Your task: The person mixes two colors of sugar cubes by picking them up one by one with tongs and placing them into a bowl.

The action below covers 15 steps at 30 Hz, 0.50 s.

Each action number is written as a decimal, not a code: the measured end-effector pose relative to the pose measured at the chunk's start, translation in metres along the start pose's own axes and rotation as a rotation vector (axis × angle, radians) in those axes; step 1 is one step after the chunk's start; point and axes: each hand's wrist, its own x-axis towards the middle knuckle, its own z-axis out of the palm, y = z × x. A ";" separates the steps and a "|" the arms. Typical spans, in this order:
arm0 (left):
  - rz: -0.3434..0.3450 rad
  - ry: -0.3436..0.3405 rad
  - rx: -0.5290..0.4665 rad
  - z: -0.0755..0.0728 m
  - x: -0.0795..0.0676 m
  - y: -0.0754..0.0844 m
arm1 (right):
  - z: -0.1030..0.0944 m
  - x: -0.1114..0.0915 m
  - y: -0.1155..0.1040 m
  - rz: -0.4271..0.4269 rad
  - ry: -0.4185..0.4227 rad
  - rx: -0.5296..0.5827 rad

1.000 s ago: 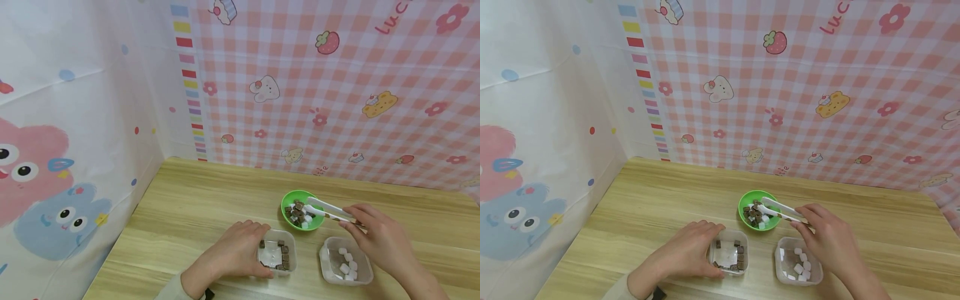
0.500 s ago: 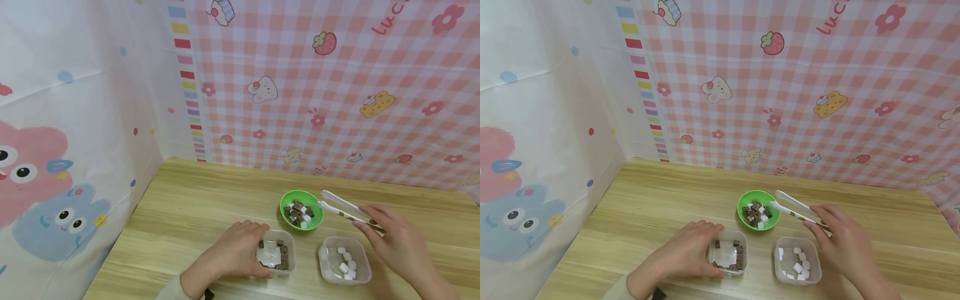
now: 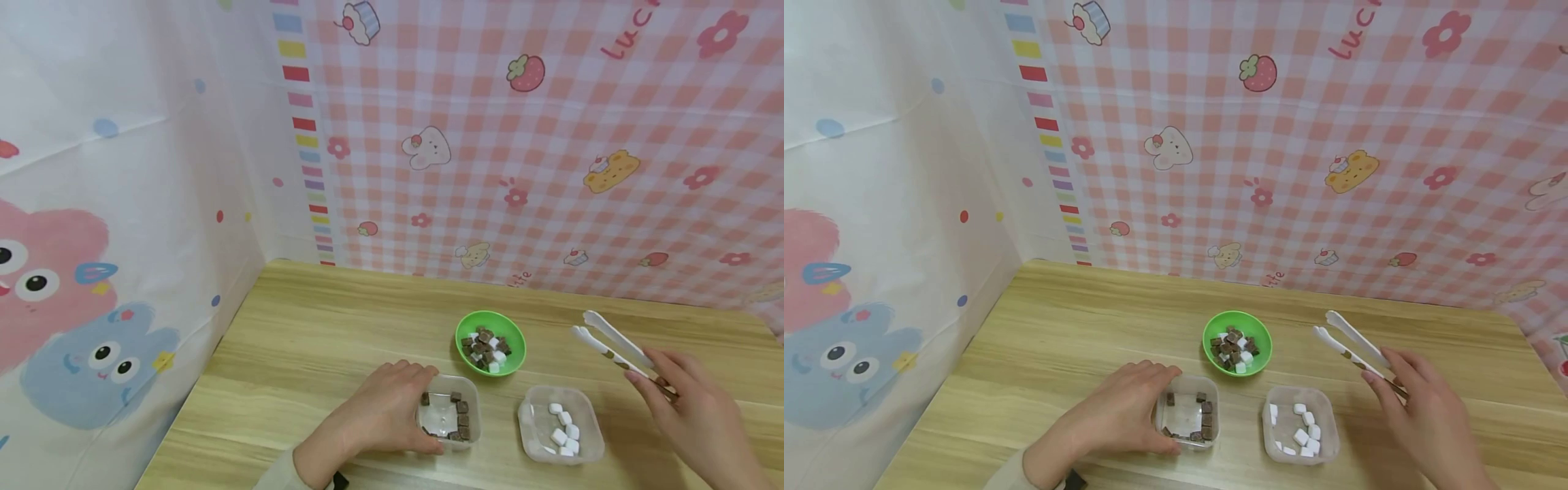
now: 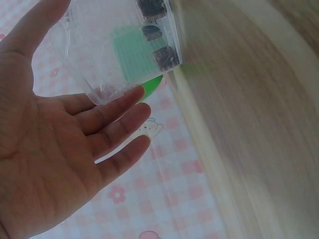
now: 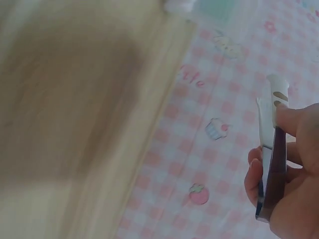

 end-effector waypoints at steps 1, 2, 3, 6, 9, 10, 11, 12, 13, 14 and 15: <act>0.001 0.000 0.001 0.000 0.000 0.000 | -0.001 -0.002 0.003 0.013 -0.004 -0.002; 0.002 0.000 0.003 0.000 0.000 0.000 | -0.001 -0.005 0.006 0.025 -0.008 -0.003; 0.002 0.000 0.001 0.000 0.000 0.000 | -0.001 -0.008 0.009 0.035 -0.012 -0.003; 0.005 0.003 -0.003 0.000 0.000 0.000 | -0.001 -0.016 0.019 0.030 -0.013 -0.010; 0.008 0.004 -0.004 0.000 0.000 0.000 | -0.001 -0.025 0.031 -0.012 -0.005 -0.017; 0.009 0.004 -0.002 0.000 0.000 0.000 | -0.001 -0.028 0.035 -0.030 -0.002 -0.017; 0.010 0.004 -0.003 0.000 0.000 0.000 | -0.001 -0.030 0.039 -0.046 -0.002 -0.021; 0.011 0.003 -0.004 0.000 0.000 0.000 | -0.001 -0.033 0.042 -0.049 -0.007 -0.028; 0.010 0.002 -0.006 0.000 0.000 0.000 | 0.000 -0.036 0.045 -0.045 -0.013 -0.028; 0.009 0.001 -0.008 0.000 0.000 0.000 | 0.000 -0.038 0.048 -0.038 -0.021 -0.033; 0.007 0.001 -0.010 0.000 0.000 0.000 | 0.000 -0.041 0.050 -0.019 -0.034 -0.038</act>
